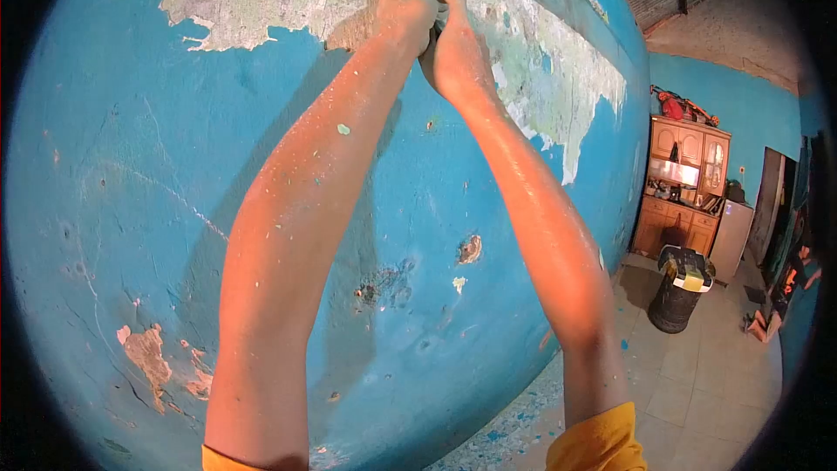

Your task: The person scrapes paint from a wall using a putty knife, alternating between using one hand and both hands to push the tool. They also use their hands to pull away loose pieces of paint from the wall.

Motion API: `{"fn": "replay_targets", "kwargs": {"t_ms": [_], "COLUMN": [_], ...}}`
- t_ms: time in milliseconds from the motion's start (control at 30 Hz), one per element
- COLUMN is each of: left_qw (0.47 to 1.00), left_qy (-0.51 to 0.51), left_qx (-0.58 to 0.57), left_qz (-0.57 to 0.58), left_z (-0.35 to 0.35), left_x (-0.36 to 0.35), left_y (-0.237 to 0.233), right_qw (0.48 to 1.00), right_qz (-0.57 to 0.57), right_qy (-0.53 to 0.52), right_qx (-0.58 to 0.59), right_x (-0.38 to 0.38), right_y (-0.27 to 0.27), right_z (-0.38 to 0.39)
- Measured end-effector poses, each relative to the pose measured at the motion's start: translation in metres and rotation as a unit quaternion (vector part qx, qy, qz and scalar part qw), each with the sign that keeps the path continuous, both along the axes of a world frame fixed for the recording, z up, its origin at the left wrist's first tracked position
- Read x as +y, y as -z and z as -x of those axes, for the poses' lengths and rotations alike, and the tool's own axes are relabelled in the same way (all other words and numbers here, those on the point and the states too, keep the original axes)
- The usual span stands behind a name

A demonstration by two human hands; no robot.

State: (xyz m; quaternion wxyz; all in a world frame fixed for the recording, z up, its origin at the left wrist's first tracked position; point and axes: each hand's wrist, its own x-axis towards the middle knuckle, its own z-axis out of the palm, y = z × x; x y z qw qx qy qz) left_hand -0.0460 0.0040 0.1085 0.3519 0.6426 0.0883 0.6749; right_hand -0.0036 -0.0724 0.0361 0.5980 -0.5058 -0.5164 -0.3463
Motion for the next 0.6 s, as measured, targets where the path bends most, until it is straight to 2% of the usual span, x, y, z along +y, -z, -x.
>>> {"fn": "replay_targets", "kwargs": {"t_ms": [67, 200, 300, 367, 500, 567, 600], "left_qw": [1.000, 0.997, 0.989, 0.964, 0.967, 0.934, 0.918], "left_qy": [-0.005, -0.030, -0.082, -0.159, -0.129, -0.160, -0.218], "left_qx": [-0.008, -0.019, 0.029, 0.041, 0.055, 0.066, 0.006], "left_qz": [-0.004, -0.064, -0.117, -0.208, -0.215, -0.314, -0.330], "left_z": [0.003, -0.013, -0.036, -0.057, -0.108, -0.141, -0.154], "left_x": [0.003, 0.010, 0.025, 0.033, 0.027, 0.035, 0.024], "left_y": [-0.001, 0.006, 0.005, 0.001, -0.003, -0.017, -0.013], "right_qw": [0.997, 0.998, 0.997, 0.999, 0.998, 0.991, 0.989], "right_qz": [0.026, 0.044, 0.058, 0.028, -0.037, -0.090, -0.098], "right_qy": [-0.059, -0.026, 0.006, 0.011, 0.007, 0.009, -0.003], "right_qx": [-0.036, -0.044, -0.043, -0.041, -0.052, -0.100, -0.111], "right_x": [-0.005, -0.010, -0.004, 0.001, 0.032, 0.040, 0.041], "right_y": [0.002, 0.007, 0.010, 0.004, -0.032, -0.053, -0.067], "right_z": [-0.004, -0.022, -0.046, -0.070, -0.155, -0.194, -0.207]}}
